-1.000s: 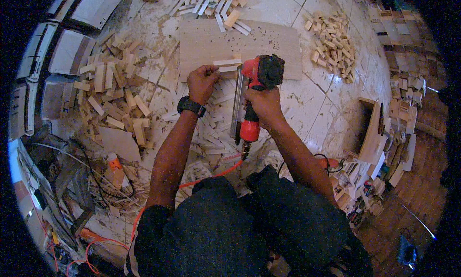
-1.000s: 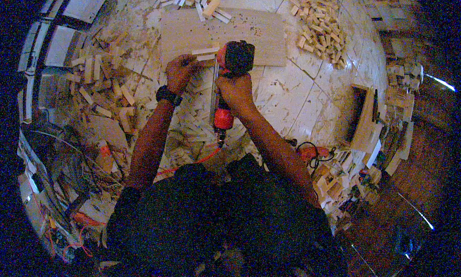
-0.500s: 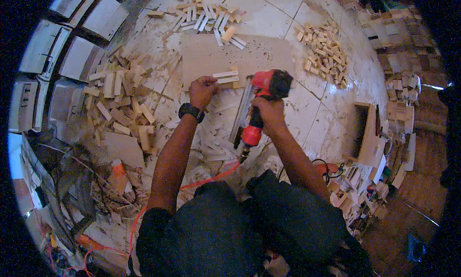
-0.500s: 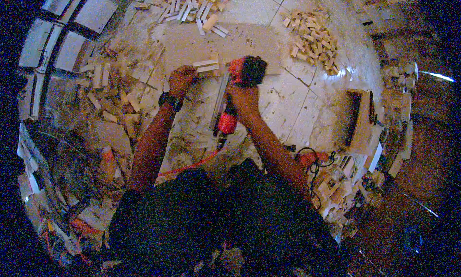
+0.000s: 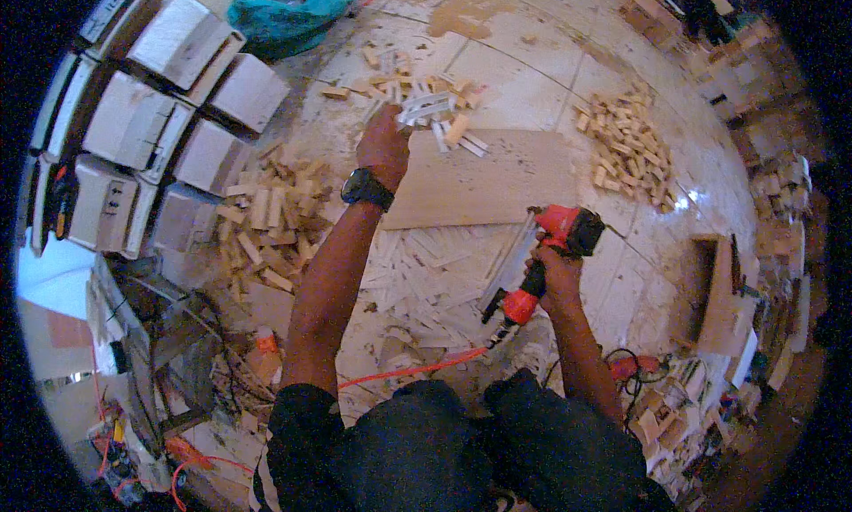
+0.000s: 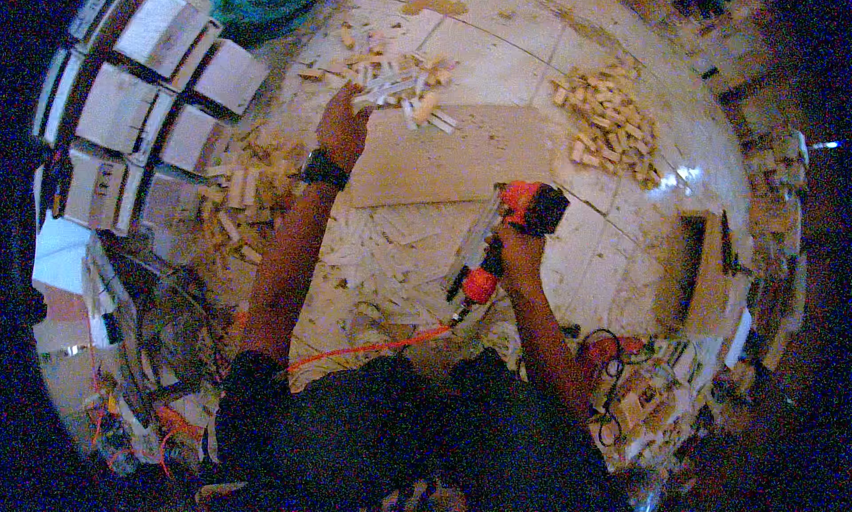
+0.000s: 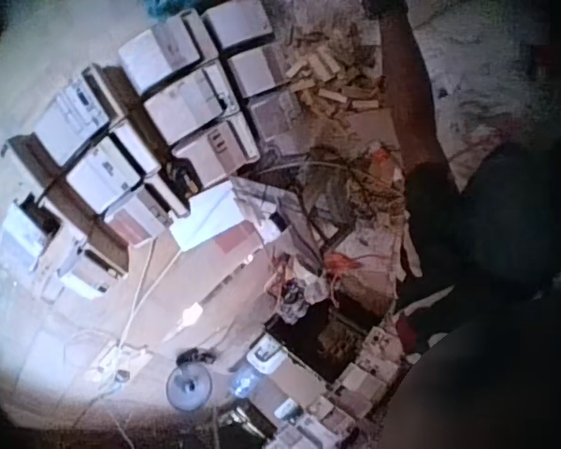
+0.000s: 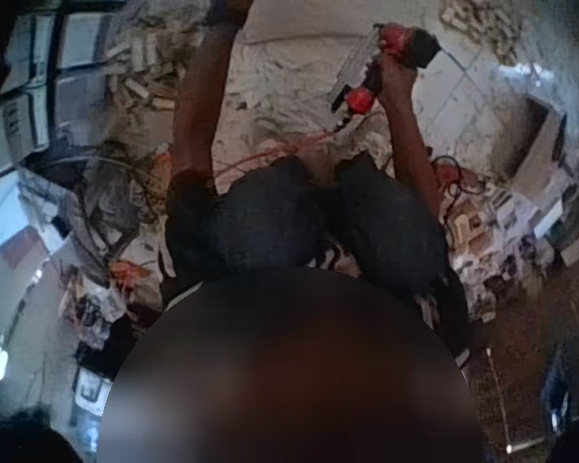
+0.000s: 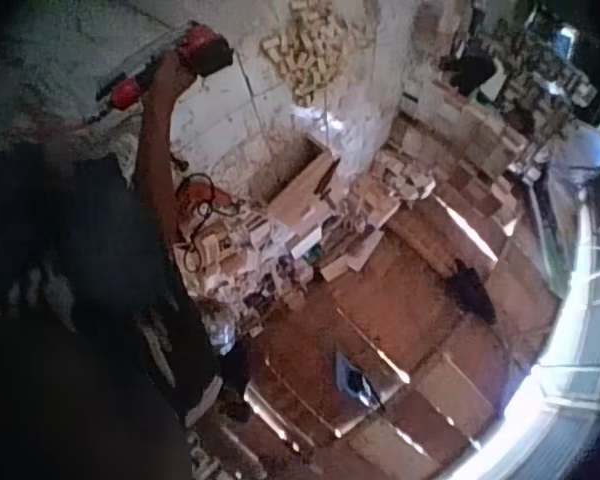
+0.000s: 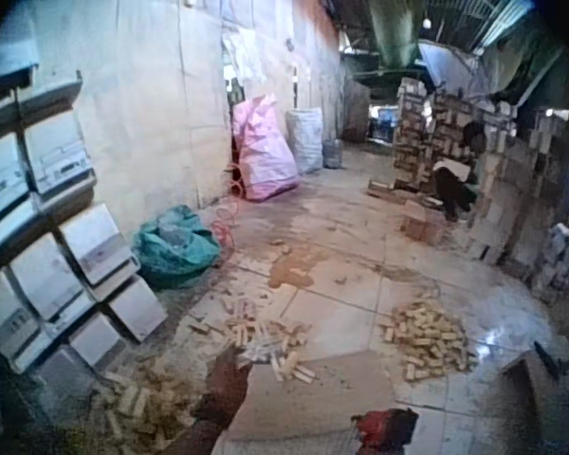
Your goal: The person repeatedly picks small wooden blocks and uses a red pneumatic nail gun to fasten them onto a flat board. The person holds each block in place with one hand while firing the nail gun with the other, then places the fastened block aside and repeats the process.
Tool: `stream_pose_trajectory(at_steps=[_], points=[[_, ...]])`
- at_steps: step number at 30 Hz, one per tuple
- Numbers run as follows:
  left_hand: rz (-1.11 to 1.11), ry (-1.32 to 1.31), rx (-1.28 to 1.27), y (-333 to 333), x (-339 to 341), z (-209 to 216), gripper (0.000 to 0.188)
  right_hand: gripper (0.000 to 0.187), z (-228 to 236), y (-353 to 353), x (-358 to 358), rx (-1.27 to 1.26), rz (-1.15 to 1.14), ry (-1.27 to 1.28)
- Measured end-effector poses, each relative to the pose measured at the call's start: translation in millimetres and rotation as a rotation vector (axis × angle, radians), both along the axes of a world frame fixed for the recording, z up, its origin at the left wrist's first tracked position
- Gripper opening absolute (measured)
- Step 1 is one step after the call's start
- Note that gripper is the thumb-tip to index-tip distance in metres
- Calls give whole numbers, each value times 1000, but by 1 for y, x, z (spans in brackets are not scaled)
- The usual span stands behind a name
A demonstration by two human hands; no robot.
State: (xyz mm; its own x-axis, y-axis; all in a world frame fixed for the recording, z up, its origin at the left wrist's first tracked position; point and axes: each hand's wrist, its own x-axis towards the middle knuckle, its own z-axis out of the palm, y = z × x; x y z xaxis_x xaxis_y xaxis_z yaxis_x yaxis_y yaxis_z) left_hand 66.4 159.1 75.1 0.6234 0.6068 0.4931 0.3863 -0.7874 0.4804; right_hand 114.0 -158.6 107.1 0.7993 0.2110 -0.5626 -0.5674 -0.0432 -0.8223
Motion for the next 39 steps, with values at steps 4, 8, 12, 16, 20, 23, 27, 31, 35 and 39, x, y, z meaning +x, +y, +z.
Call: stream_pose_trajectory(at_steps=[4,8,12,16,20,23,27,31,35,39], points=[[-337,296,755,9,-26,40,19,28,-1,-1,2,21,45,-49],[-455,465,869,16,-55,40,12,29,-7,0,1,60,57,-3],[-296,816,690,39,-92,8,23,35,-13,-1,4,65,86,-13],[212,973,458,57,-148,-25,45,34,-16,-5,4,96,86,38],[388,1120,240,63,-184,-38,70,31,-20,-5,3,23,49,40],[283,1065,266,65,-192,-32,66,36,-21,-5,3,31,83,19],[259,722,-6,76,-201,-23,51,36,-18,-6,2,50,73,24],[123,782,46,88,-220,-21,40,30,-17,-9,2,52,59,-4],[188,333,-97,79,-208,-17,33,28,-19,-10,4,-26,6,36],[-44,87,-856,21,-147,-17,26,30,-17,-10,6,29,17,45]])
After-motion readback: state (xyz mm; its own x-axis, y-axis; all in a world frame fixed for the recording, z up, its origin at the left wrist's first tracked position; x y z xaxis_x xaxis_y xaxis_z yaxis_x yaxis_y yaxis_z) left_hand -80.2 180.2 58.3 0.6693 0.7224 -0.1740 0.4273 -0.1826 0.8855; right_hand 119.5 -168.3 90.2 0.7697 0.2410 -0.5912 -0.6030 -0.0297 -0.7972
